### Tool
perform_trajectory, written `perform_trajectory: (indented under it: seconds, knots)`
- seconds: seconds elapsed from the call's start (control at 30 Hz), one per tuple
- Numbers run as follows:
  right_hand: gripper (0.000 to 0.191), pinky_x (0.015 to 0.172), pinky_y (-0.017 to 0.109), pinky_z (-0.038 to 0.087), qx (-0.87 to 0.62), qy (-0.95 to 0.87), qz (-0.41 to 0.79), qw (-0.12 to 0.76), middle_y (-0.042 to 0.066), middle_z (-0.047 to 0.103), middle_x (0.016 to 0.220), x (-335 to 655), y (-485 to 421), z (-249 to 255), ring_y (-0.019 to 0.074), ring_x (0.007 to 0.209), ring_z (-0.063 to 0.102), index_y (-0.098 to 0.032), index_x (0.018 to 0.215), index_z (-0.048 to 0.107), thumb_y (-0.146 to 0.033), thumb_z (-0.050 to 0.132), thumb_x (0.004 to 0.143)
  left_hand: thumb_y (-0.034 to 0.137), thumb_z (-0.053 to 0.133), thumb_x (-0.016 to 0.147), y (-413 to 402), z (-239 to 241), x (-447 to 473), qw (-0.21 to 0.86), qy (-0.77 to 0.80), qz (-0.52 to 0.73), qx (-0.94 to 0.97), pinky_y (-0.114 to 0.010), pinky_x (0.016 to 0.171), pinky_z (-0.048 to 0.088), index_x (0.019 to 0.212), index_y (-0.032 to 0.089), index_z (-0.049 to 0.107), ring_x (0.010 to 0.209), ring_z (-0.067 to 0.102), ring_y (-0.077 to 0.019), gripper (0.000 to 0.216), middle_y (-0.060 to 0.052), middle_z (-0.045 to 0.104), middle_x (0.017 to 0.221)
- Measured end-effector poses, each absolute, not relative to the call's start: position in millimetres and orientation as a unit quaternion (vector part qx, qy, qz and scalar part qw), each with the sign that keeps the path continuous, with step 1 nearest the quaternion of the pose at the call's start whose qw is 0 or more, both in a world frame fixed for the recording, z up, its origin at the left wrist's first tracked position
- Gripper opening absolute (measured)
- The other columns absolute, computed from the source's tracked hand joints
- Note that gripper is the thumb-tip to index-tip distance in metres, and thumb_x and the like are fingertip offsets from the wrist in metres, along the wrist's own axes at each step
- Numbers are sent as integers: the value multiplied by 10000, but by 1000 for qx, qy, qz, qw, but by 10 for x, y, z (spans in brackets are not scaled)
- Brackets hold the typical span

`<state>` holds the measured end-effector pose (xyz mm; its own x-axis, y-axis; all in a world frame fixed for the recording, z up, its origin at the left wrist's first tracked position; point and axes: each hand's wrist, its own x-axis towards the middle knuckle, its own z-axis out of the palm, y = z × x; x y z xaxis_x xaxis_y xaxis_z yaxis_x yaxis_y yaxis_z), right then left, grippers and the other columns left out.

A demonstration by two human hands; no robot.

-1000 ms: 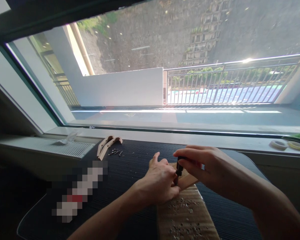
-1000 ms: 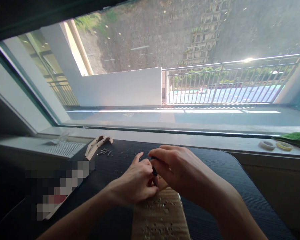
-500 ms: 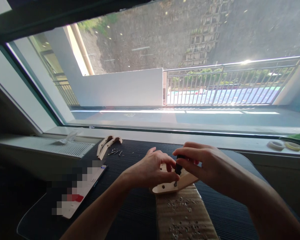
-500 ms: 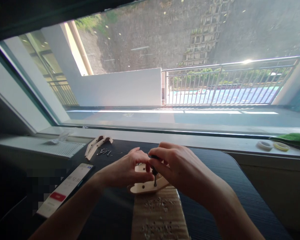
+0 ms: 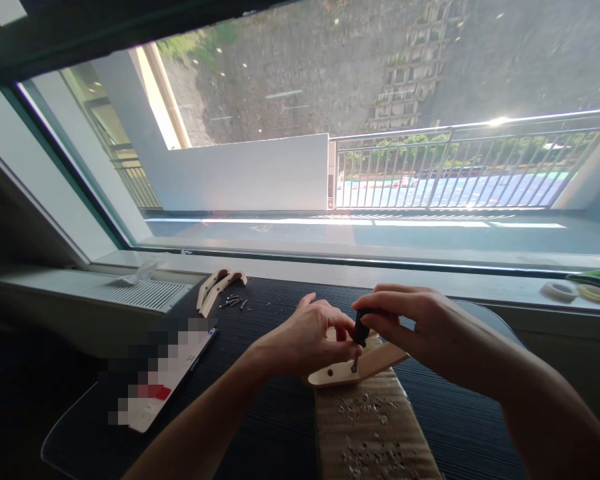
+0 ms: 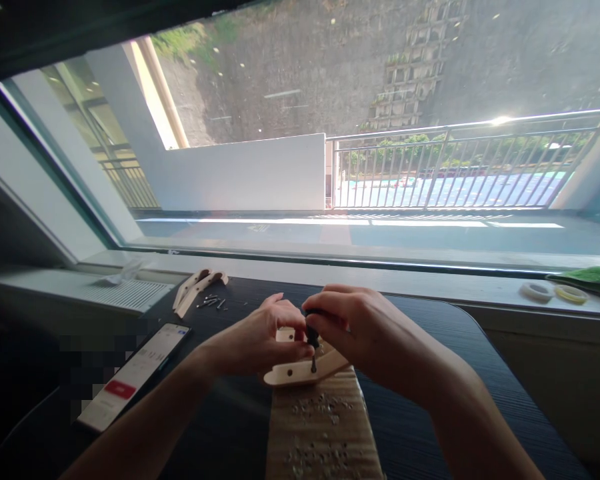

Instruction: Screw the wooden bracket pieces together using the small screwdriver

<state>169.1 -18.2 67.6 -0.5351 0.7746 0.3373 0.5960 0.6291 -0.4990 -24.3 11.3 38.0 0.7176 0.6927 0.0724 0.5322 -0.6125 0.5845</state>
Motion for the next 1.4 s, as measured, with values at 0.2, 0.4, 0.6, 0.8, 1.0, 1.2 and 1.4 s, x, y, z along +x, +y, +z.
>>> perform_trajectory:
  seconds: [0.2,0.4,0.6,0.8,1.0,1.2,1.4]
  knots:
    - [216,569,214,401,-412,-853,173,269,11,625,760,1666,-148,639,113,650,536,-204,866,660,-349,501,859,355,569,797,102,375,-243,271,347,145,886,-495,1076,61,856,223,674,897,568,-162,179,14,676,847]
    - [216,627,228,436,-391,-849,203,291,40,618,904,1681,-133,626,129,732,562,-221,965,666,-304,501,854,368,576,799,119,347,-250,277,340,158,885,-509,1074,34,812,228,679,890,574,-163,175,28,664,816]
    - [217,700,253,452,-373,-849,239,288,53,615,935,1731,-94,613,149,799,576,-200,891,684,-311,501,859,377,613,769,111,370,-250,312,334,192,869,-417,1042,226,827,217,681,976,550,-182,184,5,653,901]
    - [209,686,254,449,-374,-843,248,296,51,613,948,1744,-84,606,144,792,578,-195,904,682,-277,493,865,370,705,676,107,300,-204,350,373,271,816,-324,865,412,949,207,647,1053,510,-229,323,-43,623,1016]
    - [210,672,244,439,-379,-844,249,287,41,613,937,1759,-99,610,132,774,574,-197,874,683,-297,498,865,333,719,670,127,266,-184,348,361,290,815,-319,862,405,802,171,645,1026,517,-216,222,-48,629,960]
    - [215,678,245,443,-384,-843,247,284,39,613,927,1747,-98,604,134,765,572,-210,889,683,-338,514,857,289,714,687,141,295,-193,352,319,294,829,-328,884,385,846,186,681,1007,517,-214,193,-40,651,894]
    - [216,676,252,449,-387,-840,247,290,48,627,907,1742,-106,622,147,774,577,-211,918,690,-314,513,850,308,701,690,108,336,-212,364,328,279,826,-328,855,404,869,196,677,1012,524,-224,212,-43,634,960]
